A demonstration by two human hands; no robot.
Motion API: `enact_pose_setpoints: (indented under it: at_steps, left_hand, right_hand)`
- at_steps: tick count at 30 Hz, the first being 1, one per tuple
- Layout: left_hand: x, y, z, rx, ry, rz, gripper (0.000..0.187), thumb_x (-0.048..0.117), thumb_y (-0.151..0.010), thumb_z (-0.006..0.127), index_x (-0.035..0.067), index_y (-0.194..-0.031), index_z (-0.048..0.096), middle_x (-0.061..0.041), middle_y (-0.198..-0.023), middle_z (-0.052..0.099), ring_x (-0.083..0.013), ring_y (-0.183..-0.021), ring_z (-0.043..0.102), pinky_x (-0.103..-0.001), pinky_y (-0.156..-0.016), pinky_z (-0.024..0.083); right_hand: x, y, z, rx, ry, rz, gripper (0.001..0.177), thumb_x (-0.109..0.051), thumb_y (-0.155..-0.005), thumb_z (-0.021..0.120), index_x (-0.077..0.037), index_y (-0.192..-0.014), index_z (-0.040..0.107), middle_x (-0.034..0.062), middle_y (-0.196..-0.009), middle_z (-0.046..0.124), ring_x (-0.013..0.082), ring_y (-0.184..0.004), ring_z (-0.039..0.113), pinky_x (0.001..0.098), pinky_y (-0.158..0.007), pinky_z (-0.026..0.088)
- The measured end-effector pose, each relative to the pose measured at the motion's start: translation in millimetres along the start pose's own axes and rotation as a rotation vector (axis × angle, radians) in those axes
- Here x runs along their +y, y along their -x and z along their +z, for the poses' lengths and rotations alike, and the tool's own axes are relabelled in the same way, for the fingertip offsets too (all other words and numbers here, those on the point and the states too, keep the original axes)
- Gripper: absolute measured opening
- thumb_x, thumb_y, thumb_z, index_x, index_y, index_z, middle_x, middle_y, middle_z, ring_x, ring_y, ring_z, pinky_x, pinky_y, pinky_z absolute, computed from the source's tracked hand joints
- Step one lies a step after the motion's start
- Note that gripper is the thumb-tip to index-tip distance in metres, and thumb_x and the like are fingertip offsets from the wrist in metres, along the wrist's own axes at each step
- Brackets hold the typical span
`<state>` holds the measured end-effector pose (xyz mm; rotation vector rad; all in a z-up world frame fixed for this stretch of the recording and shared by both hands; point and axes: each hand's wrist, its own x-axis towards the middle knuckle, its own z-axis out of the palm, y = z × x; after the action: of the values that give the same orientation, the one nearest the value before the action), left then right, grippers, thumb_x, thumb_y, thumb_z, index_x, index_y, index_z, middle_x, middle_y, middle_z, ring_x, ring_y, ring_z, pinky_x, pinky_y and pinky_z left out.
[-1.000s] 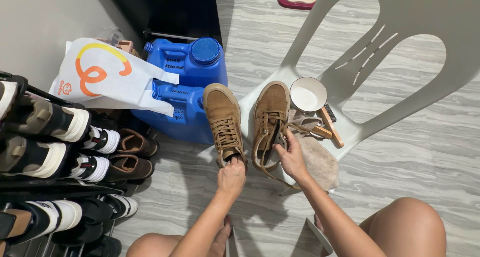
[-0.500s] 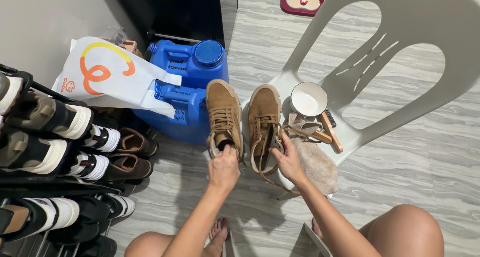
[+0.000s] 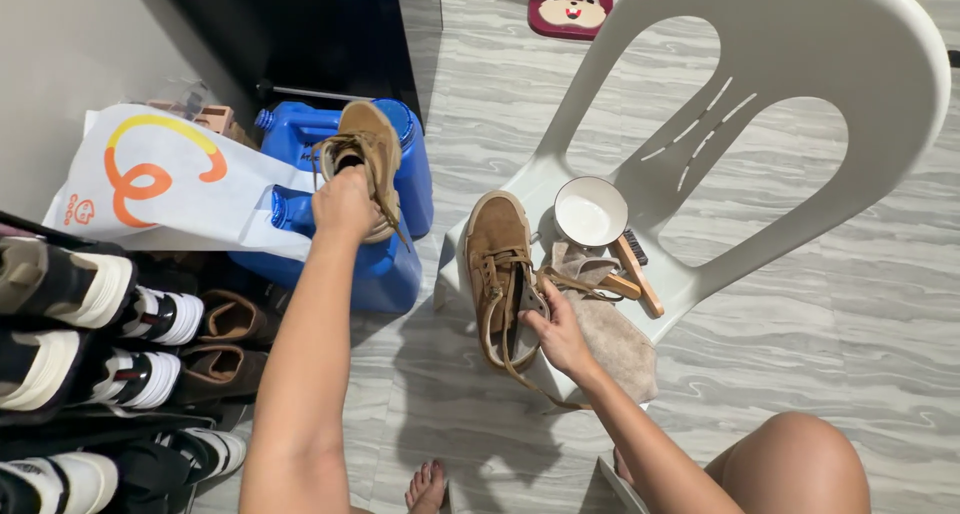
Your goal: The person laces a brown suede shoe by threading the laces through the eyelets and tying them. The person handles the shoe and laces by hand, repeatedly threading and adjusting the laces to secure the shoe.
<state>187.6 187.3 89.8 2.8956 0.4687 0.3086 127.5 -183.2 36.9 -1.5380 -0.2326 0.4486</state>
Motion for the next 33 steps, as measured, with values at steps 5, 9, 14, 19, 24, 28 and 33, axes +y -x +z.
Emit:
enact_pose_setpoints:
  at_steps: [5, 9, 14, 19, 24, 28, 33]
  left_hand:
    - [-5, -15, 20, 0.009, -0.056, -0.040, 0.039, 0.014, -0.074, 0.084, 0.005, -0.108, 0.067, -0.014, -0.112, 0.070, -0.0347, -0.108, 0.067, -0.046, -0.088, 0.055]
    - [-4, -6, 19, 0.036, -0.044, -0.057, 0.052, 0.018, -0.070, 0.087, 0.003, -0.114, 0.064, -0.014, -0.113, 0.069, -0.0340, -0.110, 0.065, -0.047, -0.087, 0.054]
    - [9, 7, 12, 0.149, -0.168, -0.023, 0.060, 0.020, -0.074, 0.085, 0.003, -0.126, 0.060, -0.013, -0.114, 0.069, -0.0324, -0.111, 0.063, -0.051, -0.086, 0.050]
    - [35, 16, -15, 0.328, -0.274, 0.051, 0.067, 0.024, -0.075, 0.083, 0.004, -0.134, 0.057, -0.012, -0.119, 0.065, -0.0308, -0.115, 0.057, -0.050, -0.089, 0.048]
    - [105, 80, -41, -0.004, 0.314, -0.049, 0.054, 0.049, -0.092, 0.070, 0.009, -0.126, 0.056, -0.012, -0.108, 0.065, -0.0315, -0.101, 0.066, -0.049, -0.084, 0.053]
    - [151, 154, -42, -0.504, 0.319, -0.051, 0.104, 0.072, -0.083, 0.070, 0.008, -0.154, 0.031, -0.026, -0.135, 0.054, -0.0433, -0.115, 0.061, -0.049, -0.092, 0.051]
    - [160, 197, -23, -0.380, 0.535, -0.115, 0.077, 0.043, -0.095, 0.053, 0.003, -0.157, 0.031, -0.030, -0.121, 0.065, -0.0464, -0.110, 0.064, -0.052, -0.097, 0.048]
  right_hand:
    - [3, -1, -6, -0.013, -0.079, 0.023, 0.056, 0.004, -0.088, 0.057, -0.002, -0.143, 0.054, 0.0068, -0.112, 0.069, 0.0120, -0.099, 0.064, 0.0286, -0.091, 0.054]
    - [10, -5, -12, 0.031, -0.104, 0.031, 0.061, 0.006, -0.085, 0.059, -0.004, -0.145, 0.053, 0.0063, -0.111, 0.069, 0.0121, -0.097, 0.064, 0.0277, -0.089, 0.053]
    - [29, -12, -22, 0.090, -0.188, 0.041, 0.060, 0.005, -0.085, 0.059, -0.004, -0.144, 0.052, 0.0047, -0.109, 0.069, 0.0126, -0.096, 0.065, 0.0282, -0.089, 0.055]
    - [36, -17, -29, 0.051, -0.214, 0.043, 0.059, 0.005, -0.087, 0.060, -0.003, -0.146, 0.052, 0.0092, -0.107, 0.068, 0.0161, -0.092, 0.065, 0.0310, -0.085, 0.057]
    - [29, -4, -16, 0.090, -0.143, 0.038, 0.060, 0.002, -0.089, 0.059, -0.005, -0.148, 0.050, 0.0085, -0.116, 0.063, 0.0151, -0.100, 0.063, 0.0316, -0.090, 0.058]
    - [22, 12, -1, 0.097, -0.205, -0.052, 0.058, 0.002, -0.092, 0.059, -0.004, -0.148, 0.044, 0.0071, -0.123, 0.064, 0.0147, -0.110, 0.064, 0.0302, -0.095, 0.055]
    - [17, 30, 5, 0.091, -0.044, -0.263, 0.058, 0.000, -0.096, 0.061, -0.001, -0.150, 0.042, 0.0052, -0.125, 0.063, 0.0132, -0.113, 0.061, 0.0272, -0.098, 0.051]
